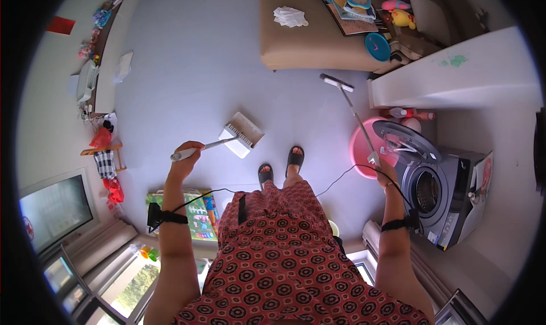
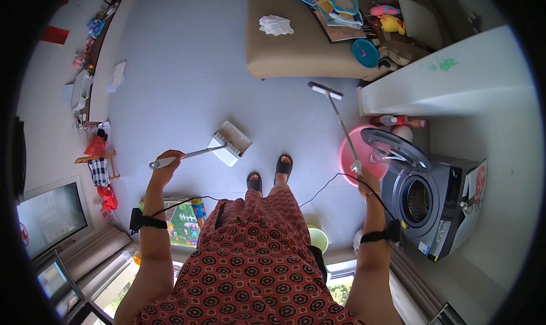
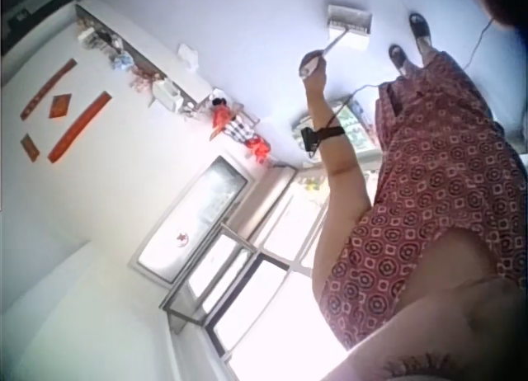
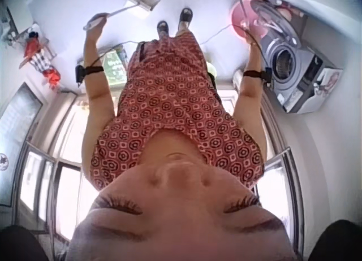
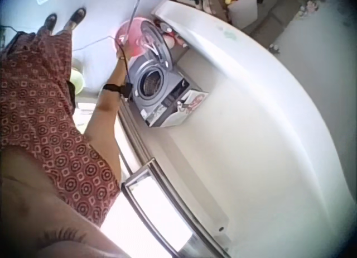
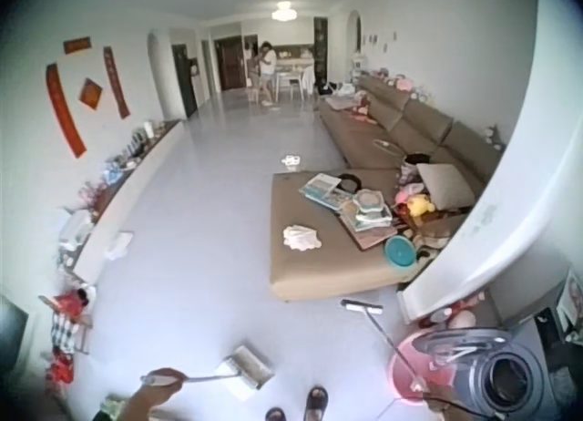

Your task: Sweeping the floor using a broom and a dustpan while moving through the house.

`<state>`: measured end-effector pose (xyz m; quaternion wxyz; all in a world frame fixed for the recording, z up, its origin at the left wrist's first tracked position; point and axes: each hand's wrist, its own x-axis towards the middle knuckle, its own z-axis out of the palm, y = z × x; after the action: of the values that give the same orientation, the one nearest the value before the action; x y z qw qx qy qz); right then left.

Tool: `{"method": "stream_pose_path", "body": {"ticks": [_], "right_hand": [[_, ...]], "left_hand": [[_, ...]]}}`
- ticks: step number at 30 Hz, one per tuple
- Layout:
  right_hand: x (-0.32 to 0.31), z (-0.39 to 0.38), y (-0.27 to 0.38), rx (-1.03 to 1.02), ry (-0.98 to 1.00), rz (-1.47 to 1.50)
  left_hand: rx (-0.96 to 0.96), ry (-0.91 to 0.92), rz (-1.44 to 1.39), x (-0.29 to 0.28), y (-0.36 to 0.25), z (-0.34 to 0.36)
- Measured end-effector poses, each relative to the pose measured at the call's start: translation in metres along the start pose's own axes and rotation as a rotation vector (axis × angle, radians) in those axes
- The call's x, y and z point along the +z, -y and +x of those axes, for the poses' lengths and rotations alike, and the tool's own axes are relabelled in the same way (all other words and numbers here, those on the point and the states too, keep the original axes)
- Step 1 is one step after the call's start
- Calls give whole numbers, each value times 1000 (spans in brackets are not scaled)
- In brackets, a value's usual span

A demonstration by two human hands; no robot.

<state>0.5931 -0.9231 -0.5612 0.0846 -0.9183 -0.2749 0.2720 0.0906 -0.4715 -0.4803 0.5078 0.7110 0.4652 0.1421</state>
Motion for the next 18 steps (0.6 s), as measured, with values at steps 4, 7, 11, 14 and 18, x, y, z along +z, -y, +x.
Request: {"method": "stream_pose_path", "body": {"ticks": [4, 7, 11, 14, 18], "right_hand": [[13, 106, 39, -29, -96, -215], [33, 160, 113, 381, 269, 219], [88, 160, 139, 242, 601, 271], [159, 106, 118, 107, 828, 426], [179, -23, 192, -597, 549, -536]], "left_hand": [[7, 14, 11, -21, -4, 13], [54, 9, 22, -36, 5, 24], [104, 42, -38, -40, 3, 41], [61, 86, -61, -32, 3, 49], [-30, 14, -26, -26, 41, 32]]}}
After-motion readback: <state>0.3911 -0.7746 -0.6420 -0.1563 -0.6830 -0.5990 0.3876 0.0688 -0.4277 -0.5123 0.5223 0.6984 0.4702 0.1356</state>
